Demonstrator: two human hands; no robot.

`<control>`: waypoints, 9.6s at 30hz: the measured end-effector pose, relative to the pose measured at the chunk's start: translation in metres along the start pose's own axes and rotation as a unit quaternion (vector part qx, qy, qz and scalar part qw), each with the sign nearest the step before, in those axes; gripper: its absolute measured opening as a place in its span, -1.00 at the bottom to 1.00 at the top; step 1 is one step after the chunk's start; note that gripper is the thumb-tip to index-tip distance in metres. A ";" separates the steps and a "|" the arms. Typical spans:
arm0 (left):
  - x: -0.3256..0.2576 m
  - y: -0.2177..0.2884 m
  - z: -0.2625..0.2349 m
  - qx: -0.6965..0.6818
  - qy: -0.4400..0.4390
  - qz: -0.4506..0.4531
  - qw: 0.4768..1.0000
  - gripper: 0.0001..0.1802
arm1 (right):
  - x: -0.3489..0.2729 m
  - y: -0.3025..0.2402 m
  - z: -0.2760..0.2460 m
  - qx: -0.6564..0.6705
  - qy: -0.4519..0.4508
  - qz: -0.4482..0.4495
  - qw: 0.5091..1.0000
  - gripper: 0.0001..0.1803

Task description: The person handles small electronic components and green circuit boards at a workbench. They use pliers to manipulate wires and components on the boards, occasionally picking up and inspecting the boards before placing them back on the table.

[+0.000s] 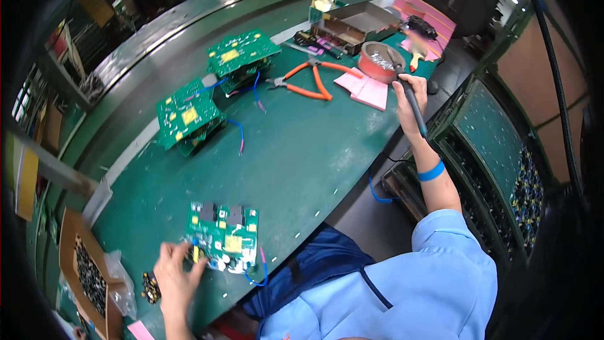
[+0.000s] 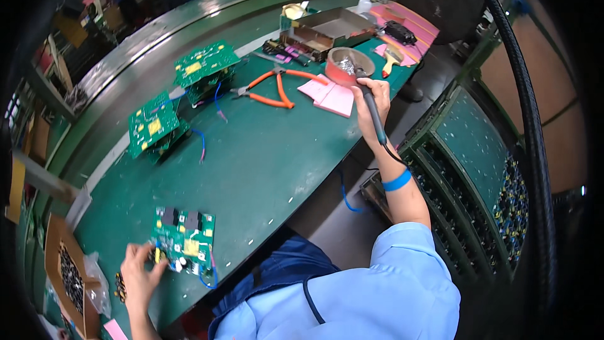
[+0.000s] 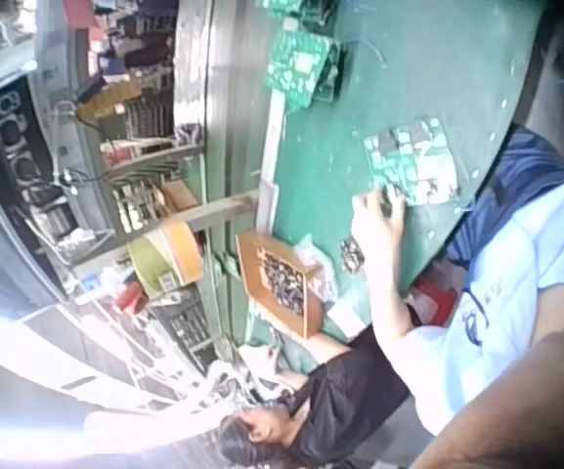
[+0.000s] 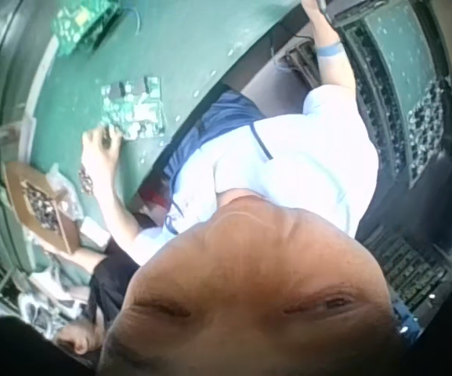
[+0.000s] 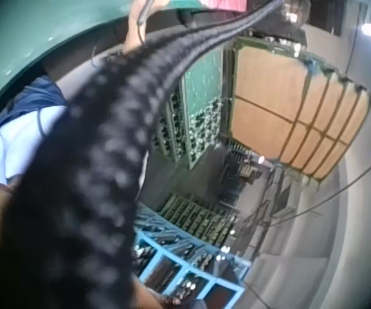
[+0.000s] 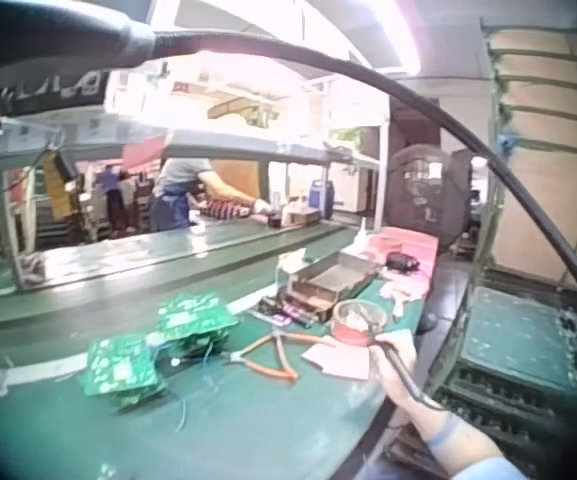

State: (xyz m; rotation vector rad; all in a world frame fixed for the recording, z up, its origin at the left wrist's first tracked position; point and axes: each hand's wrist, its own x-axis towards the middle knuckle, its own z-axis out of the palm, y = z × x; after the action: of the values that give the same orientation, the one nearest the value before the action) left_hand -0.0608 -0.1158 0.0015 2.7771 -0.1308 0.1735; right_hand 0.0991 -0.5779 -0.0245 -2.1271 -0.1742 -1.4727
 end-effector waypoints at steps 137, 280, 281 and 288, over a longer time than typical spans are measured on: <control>0.083 -0.032 0.007 -0.789 0.175 -0.070 0.584 -0.71 | -0.016 -0.152 0.109 0.266 -0.473 0.054 0.838 -0.51; 0.074 -0.091 -0.026 -0.821 -0.103 -0.026 0.561 -0.49 | -0.052 -0.237 0.154 0.589 -0.542 0.280 0.530 -0.78; 0.077 -0.088 -0.032 -0.812 -0.091 -0.055 0.574 -0.47 | -0.055 -0.240 0.156 0.591 -0.538 0.276 0.534 -0.78; 0.068 -0.070 -0.058 -0.448 -0.068 0.013 0.891 -0.44 | -0.060 -0.237 0.159 0.478 -0.483 0.067 0.730 -0.85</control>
State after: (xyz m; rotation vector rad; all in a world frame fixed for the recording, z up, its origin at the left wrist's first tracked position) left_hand 0.0080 -0.0350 0.0405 1.8572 -0.2183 -0.0708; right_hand 0.1132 -0.2868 -0.0348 -1.6716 -0.9024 0.0725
